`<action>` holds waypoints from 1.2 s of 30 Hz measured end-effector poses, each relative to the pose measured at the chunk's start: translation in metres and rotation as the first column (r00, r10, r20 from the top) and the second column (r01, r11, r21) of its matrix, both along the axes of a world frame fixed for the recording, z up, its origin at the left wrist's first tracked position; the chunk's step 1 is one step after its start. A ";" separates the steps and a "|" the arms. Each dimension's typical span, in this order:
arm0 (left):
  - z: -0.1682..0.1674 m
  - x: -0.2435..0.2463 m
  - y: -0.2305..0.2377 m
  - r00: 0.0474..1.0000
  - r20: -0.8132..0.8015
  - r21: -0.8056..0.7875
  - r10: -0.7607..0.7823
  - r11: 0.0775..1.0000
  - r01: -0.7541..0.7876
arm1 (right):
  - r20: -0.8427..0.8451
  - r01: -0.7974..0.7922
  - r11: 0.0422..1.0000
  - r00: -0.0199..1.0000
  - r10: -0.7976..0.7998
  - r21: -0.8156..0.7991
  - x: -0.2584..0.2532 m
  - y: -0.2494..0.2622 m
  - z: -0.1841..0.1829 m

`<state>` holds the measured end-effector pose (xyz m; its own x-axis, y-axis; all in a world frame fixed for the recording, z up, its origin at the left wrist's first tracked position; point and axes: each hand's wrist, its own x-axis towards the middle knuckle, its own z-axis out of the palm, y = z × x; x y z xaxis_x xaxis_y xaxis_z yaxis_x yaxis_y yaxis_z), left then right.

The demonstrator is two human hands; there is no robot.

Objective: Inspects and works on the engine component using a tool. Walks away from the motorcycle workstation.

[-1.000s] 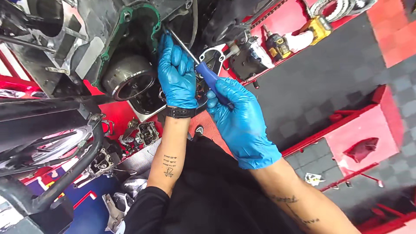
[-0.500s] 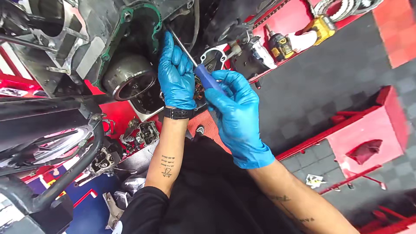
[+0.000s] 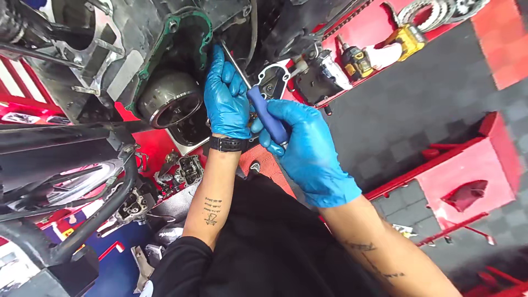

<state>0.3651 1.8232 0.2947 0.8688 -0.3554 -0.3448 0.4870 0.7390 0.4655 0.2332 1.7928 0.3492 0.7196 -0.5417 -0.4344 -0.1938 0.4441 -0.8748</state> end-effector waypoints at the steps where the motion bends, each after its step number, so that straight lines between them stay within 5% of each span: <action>1: 0.000 0.000 0.000 1.000 0.002 -0.005 0.001 1.000 -0.001 | 0.060 0.023 0.991 0.998 -0.016 -0.129 -0.001 0.002 -0.006; 3: -0.001 0.001 0.002 1.000 -0.008 -0.027 -0.014 1.000 0.014 | 0.153 0.076 0.949 0.988 -0.030 -0.305 -0.001 0.003 -0.015; 8: -0.003 0.001 0.003 1.000 0.007 -0.030 -0.027 0.999 0.027 | -0.061 0.029 0.979 0.998 -0.017 0.202 0.003 -0.005 0.000; 12: -0.003 0.002 0.002 1.000 -0.012 -0.072 -0.027 0.997 0.026 | 0.109 0.069 0.980 0.993 -0.049 -0.187 -0.003 0.001 -0.015; 13: -0.004 0.002 0.002 1.000 -0.008 -0.079 -0.026 0.997 0.025 | 0.125 0.087 0.980 0.990 -0.064 -0.180 -0.003 0.001 -0.017; 17: -0.008 0.002 0.001 1.000 0.008 -0.065 -0.020 0.998 0.021 | -0.060 0.074 0.981 0.996 -0.064 0.180 -0.001 -0.007 -0.004; 19: -0.009 0.002 0.000 1.000 0.019 -0.070 -0.018 0.997 0.019 | -0.010 0.069 0.997 0.998 -0.069 0.029 -0.002 -0.004 -0.008; 21: -0.010 0.002 0.000 0.999 0.024 -0.101 -0.022 0.995 0.024 | 0.128 0.063 0.948 0.992 -0.024 -0.312 -0.007 -0.001 -0.020; 23: -0.009 0.001 -0.001 0.999 0.027 -0.121 -0.025 0.992 0.028 | 0.180 0.094 0.911 0.983 -0.022 -0.403 -0.007 -0.002 -0.025; 28: -0.007 0.000 0.000 0.998 0.050 -0.045 -0.029 0.999 0.031 | 0.015 0.020 0.987 1.000 -0.022 0.159 0.000 -0.005 -0.007; 30: -0.006 0.000 0.001 0.999 0.034 -0.033 -0.024 0.999 0.025 | 0.033 0.013 1.000 0.999 -0.012 -0.012 -0.002 0.000 -0.011; 32: -0.005 0.001 0.001 1.000 0.017 -0.057 -0.016 0.998 0.017 | 0.118 0.052 0.899 0.993 0.000 -0.435 -0.005 0.005 -0.023; 33: -0.006 0.001 0.001 1.000 0.011 -0.075 -0.018 0.997 0.019 | 0.150 0.079 0.855 0.989 -0.001 -0.513 -0.006 0.005 -0.025; 34: -0.006 0.002 0.001 1.000 0.008 -0.089 -0.021 0.996 0.022 | 0.166 0.090 0.878 0.986 -0.012 -0.470 -0.005 0.005 -0.024; 36: -0.007 0.001 0.001 0.999 0.025 -0.079 -0.025 0.996 0.027 | 0.110 0.056 0.995 0.993 -0.047 -0.079 -0.005 0.003 -0.015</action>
<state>0.3661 1.8245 0.2880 0.8665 -0.4034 -0.2940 0.4960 0.7614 0.4174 0.2283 1.7956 0.3342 0.7303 -0.6093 -0.3089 -0.0753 0.3775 -0.9229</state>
